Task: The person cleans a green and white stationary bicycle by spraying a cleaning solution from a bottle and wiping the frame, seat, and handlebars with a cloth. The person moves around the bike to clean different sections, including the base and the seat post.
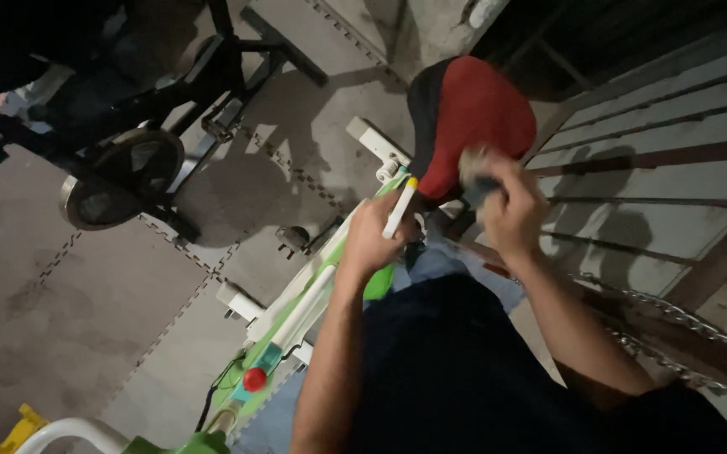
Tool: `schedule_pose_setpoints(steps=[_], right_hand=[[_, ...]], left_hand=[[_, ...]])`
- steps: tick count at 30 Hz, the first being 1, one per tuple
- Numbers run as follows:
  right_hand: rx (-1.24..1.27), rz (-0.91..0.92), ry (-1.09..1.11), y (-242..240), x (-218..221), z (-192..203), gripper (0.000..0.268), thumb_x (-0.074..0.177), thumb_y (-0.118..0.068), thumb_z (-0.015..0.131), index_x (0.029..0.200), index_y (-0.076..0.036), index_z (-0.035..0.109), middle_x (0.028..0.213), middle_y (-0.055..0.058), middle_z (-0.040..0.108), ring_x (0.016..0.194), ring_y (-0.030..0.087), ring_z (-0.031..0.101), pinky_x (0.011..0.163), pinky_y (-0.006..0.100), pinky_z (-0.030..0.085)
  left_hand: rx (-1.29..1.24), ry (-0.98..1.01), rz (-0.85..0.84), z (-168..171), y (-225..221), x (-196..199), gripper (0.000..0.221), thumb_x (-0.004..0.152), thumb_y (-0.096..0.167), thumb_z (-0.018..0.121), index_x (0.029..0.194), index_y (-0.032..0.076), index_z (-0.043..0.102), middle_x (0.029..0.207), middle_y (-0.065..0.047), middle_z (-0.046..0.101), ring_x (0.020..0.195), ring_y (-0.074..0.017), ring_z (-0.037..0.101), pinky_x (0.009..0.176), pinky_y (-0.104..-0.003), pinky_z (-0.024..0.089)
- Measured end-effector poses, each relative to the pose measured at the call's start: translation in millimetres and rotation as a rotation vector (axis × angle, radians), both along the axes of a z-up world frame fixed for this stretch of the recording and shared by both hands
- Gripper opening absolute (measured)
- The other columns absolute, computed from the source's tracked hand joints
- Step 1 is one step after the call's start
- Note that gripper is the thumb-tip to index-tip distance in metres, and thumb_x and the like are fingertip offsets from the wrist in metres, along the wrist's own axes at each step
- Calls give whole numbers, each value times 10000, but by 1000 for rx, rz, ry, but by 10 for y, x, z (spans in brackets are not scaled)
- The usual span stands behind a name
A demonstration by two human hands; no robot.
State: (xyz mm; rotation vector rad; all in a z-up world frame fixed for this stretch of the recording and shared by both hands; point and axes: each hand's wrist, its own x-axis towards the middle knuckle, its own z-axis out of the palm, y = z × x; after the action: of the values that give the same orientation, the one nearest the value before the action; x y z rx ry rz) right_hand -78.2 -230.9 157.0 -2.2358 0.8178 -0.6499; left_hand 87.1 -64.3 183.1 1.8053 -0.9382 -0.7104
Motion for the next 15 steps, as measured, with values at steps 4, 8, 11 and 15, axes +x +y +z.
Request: schedule_pose_setpoints(steps=[4, 8, 11, 15], right_hand=[[-74, -20, -96, -114, 201, -627, 385, 968, -10, 521, 1342, -33, 610, 1404, 179, 610, 1379, 368, 534, 1186, 468, 422], [-77, -10, -32, -84, 370, -797, 466, 1047, -222, 501, 1473, -35, 510, 1561, 219, 455, 1477, 440, 369, 1237, 518, 267], [-97, -35, -25, -208, 359, -751, 544, 1087, -315, 444, 1533, -4, 437, 1597, 228, 411, 1513, 446, 342, 1284, 521, 227], [-223, -154, 6, -625, 416, -868, 603, 1166, -306, 430, 1615, 78, 305, 1649, 315, 324, 1539, 487, 281, 1287, 536, 206]], left_hand=[[52, -64, 10, -207, -274, -93, 260, 793, 118, 623, 1039, 50, 672, 943, -239, 705, 924, -468, 668, 792, -504, 541], [-72, -131, -59, -363, -609, -208, 576, 744, 140, 633, 1315, 67, 618, 1229, -239, 689, 1034, -461, 665, 883, -521, 542], [138, -106, -46, -431, -747, -343, 551, 778, 179, 667, 1322, 98, 636, 1242, -224, 696, 1025, -454, 674, 891, -541, 536], [50, -219, 36, -459, -744, -420, 637, 673, 174, 693, 1293, 51, 615, 1301, -247, 670, 944, -470, 683, 829, -552, 545]])
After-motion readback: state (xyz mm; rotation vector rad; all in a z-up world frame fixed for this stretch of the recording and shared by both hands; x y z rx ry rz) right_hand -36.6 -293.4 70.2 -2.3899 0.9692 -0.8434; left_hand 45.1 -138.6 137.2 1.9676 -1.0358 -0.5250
